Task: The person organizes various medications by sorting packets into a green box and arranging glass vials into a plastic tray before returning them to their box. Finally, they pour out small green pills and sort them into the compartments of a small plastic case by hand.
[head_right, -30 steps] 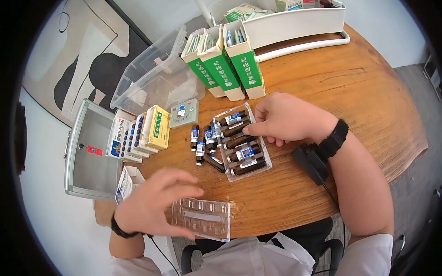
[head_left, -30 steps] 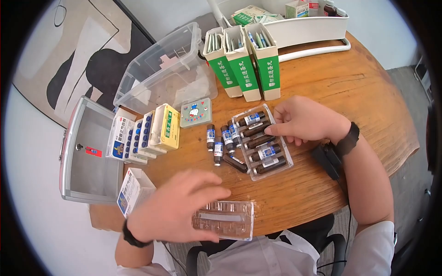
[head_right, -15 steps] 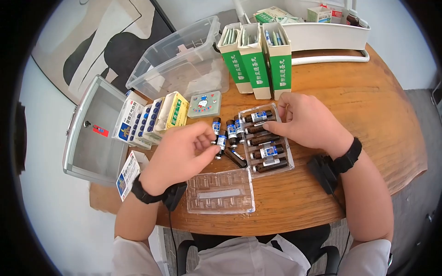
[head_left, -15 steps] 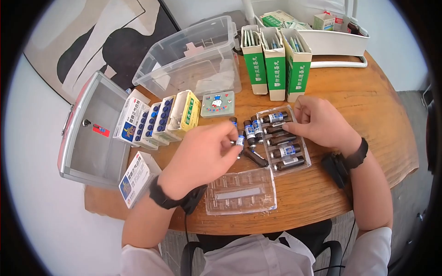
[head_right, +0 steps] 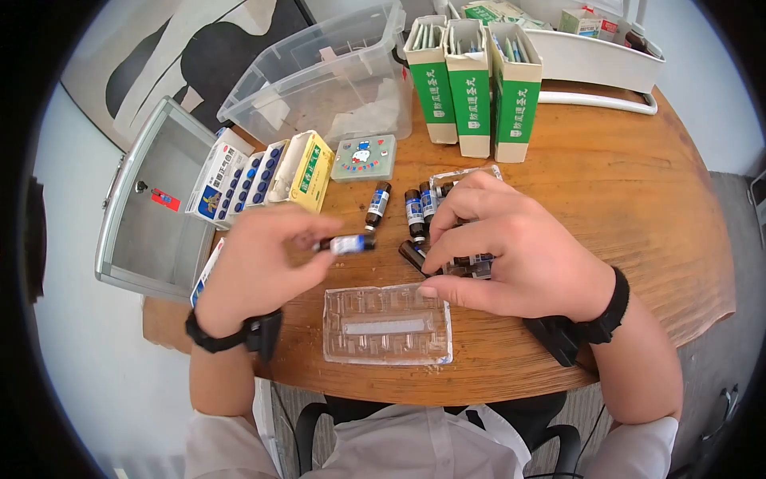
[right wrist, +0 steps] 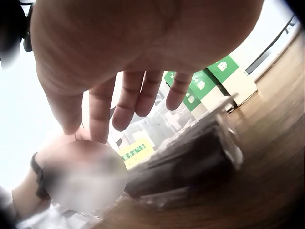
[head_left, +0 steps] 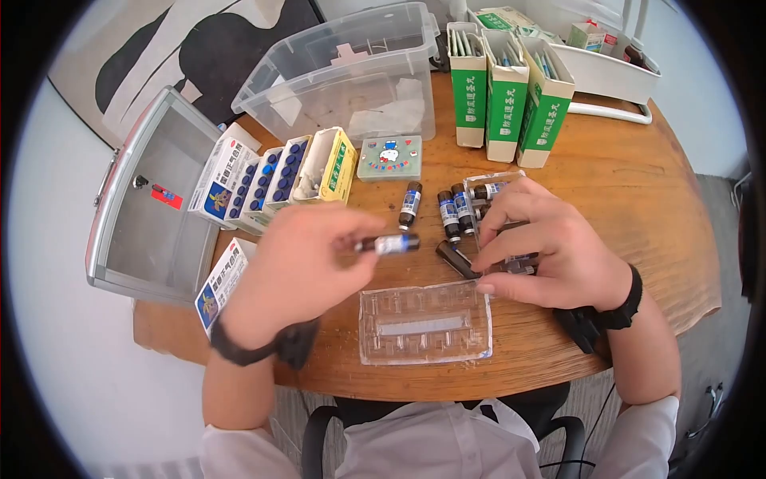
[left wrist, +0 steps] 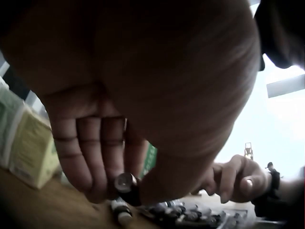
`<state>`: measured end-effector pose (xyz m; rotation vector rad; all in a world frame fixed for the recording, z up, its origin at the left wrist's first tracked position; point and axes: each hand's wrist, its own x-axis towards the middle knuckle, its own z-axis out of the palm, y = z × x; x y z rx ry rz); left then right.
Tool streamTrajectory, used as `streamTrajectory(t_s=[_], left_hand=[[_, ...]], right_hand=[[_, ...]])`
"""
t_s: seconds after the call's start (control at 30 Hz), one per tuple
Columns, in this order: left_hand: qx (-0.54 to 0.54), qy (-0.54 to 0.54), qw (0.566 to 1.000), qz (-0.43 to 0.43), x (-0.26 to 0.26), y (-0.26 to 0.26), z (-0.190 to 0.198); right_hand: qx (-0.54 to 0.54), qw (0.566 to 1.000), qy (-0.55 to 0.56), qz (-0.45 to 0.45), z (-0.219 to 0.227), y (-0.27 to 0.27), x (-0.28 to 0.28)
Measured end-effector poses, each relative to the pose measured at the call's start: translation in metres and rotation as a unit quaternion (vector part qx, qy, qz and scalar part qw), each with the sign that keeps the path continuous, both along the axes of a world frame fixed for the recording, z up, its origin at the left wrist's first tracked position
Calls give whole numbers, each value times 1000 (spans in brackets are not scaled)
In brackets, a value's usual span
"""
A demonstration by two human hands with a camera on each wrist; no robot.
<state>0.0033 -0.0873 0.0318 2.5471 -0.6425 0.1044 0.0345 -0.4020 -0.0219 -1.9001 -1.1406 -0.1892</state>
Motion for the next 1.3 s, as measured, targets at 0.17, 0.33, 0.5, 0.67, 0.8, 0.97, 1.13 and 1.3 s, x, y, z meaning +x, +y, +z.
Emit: streamTrajectory(t_s=[0.17, 0.33, 0.5, 0.67, 0.8, 0.97, 1.13, 1.3], left_hand=[[-41, 116, 985, -122, -28, 37, 13], [-62, 246, 957, -143, -23, 39, 3], [-88, 270, 951, -124, -10, 31, -5], [-100, 248, 956, -120, -10, 34, -19], [-50, 200, 967, -148, -11, 39, -12], [50, 111, 987, -109, -49, 8, -9], [119, 75, 987, -75, -69, -4, -14], [141, 51, 987, -62, -75, -5, -15]], right_hand=[[37, 999, 12, 9, 16, -7, -10], [94, 985, -131, 54, 41, -2, -33], [123, 976, -177, 36, 39, -19, -58], [107, 981, -159, 14, 37, -17, -45], [110, 983, -145, 8, 38, -52, -30], [115, 984, -136, 3, 32, -34, -56], [119, 986, -117, -6, 38, -41, -33], [132, 985, -107, -8, 23, -8, -49]])
